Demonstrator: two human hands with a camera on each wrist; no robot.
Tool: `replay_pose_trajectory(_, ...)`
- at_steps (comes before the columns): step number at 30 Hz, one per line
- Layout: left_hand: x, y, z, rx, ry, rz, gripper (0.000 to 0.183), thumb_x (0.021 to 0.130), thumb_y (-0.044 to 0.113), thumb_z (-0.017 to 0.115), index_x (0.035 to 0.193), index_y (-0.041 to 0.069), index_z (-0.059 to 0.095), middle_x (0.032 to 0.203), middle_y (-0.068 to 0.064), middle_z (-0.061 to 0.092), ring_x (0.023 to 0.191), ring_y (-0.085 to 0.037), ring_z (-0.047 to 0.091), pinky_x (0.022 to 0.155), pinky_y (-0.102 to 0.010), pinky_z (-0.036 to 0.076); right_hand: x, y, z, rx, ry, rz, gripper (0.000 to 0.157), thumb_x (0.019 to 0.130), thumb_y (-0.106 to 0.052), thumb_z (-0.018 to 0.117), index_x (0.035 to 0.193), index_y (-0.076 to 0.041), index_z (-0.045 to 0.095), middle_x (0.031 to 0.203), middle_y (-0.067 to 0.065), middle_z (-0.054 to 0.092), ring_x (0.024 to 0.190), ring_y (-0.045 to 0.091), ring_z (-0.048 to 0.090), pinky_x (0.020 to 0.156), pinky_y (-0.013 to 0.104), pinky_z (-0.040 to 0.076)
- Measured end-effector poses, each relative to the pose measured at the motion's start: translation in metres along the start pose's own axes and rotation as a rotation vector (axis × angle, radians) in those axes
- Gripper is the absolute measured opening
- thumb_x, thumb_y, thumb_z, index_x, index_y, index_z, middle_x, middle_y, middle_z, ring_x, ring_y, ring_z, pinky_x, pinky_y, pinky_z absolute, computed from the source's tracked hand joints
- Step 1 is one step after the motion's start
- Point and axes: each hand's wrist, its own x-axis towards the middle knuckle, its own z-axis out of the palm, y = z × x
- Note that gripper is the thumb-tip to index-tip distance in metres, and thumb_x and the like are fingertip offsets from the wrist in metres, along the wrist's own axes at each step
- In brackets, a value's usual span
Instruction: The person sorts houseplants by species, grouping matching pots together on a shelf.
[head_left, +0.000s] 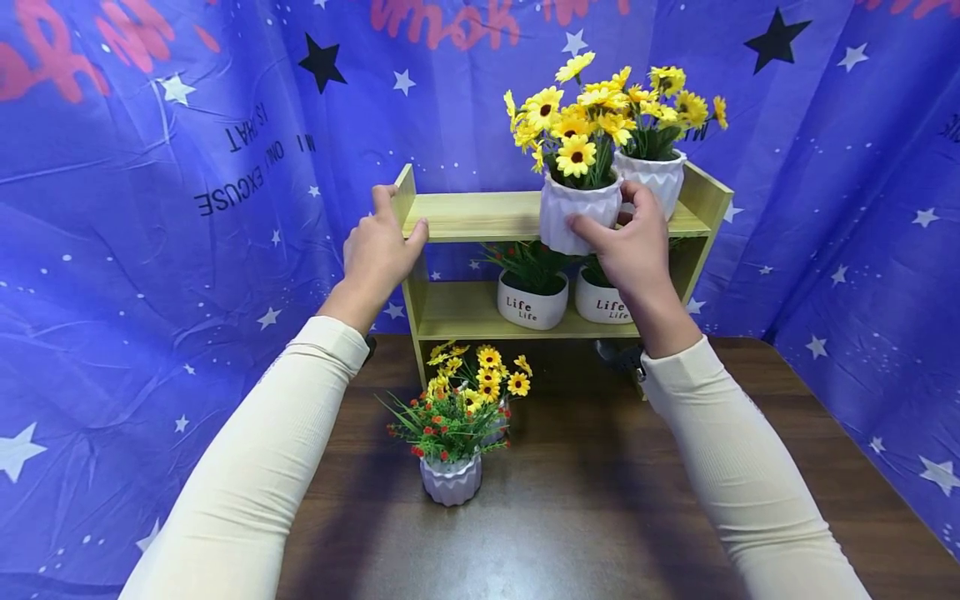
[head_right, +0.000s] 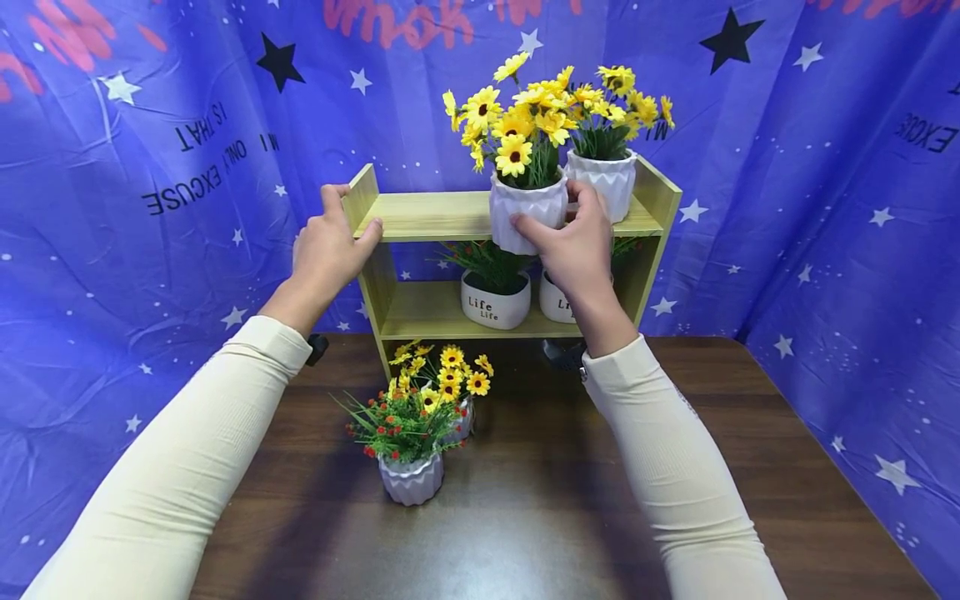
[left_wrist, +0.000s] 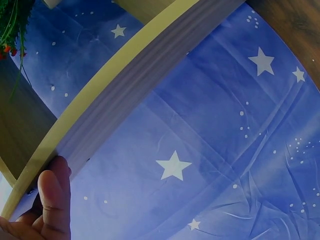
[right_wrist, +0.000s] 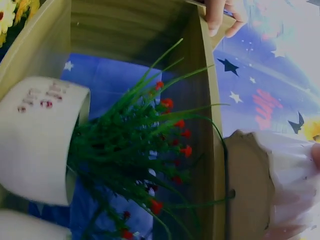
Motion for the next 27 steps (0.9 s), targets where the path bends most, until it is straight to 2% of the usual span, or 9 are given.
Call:
replay_pose_trajectory(6,0.002,-0.001,-0.002,0.005,0.012,0.005,0.062,0.097,0.048,0.052,0.143,0.015,0.027,0.099,-0.028,0.065,0.083,-0.045,0.065,0.067,-0.055,0.048,0.009,-0.01,0.004,-0.122,-0.013,-0.008,0.071,0.079,-0.034,0.083,0.137,-0.009,0.05,0.127,0.008,0.05,0.108,0.021,0.056,0.085,0.034,0.051)
replay_pose_trajectory(15,0.0,-0.001,-0.001,-0.014,0.02,0.012,0.062,0.097,0.047,0.053,0.143,0.014,0.029,0.096,-0.027,0.065,0.078,-0.044,0.064,0.064,-0.054,0.047,0.023,-0.011,0.017,-0.195,-0.023,-0.024,0.07,0.081,-0.035,0.082,0.137,-0.006,0.051,0.124,0.01,0.051,0.106,0.021,0.053,0.082,0.031,0.051)
replay_pose_trajectory(19,-0.002,-0.002,0.0,-0.016,0.022,0.017,0.062,0.096,0.047,0.053,0.143,0.014,0.029,0.094,-0.027,0.064,0.078,-0.045,0.064,0.064,-0.055,0.047,0.027,-0.006,0.022,-0.229,-0.013,-0.043,0.069,0.081,-0.037,0.08,0.136,-0.005,0.053,0.124,0.011,0.054,0.107,0.021,0.052,0.084,0.032,0.05)
replay_pose_trajectory(27,-0.002,0.0,0.001,-0.001,0.009,0.002,0.062,0.096,0.048,0.053,0.143,0.016,0.028,0.095,-0.028,0.064,0.081,-0.045,0.065,0.067,-0.055,0.048,0.036,-0.002,0.026,-0.302,-0.003,-0.029,0.075,0.081,-0.044,0.078,0.139,-0.005,0.051,0.132,0.01,0.053,0.112,0.021,0.051,0.091,0.034,0.046)
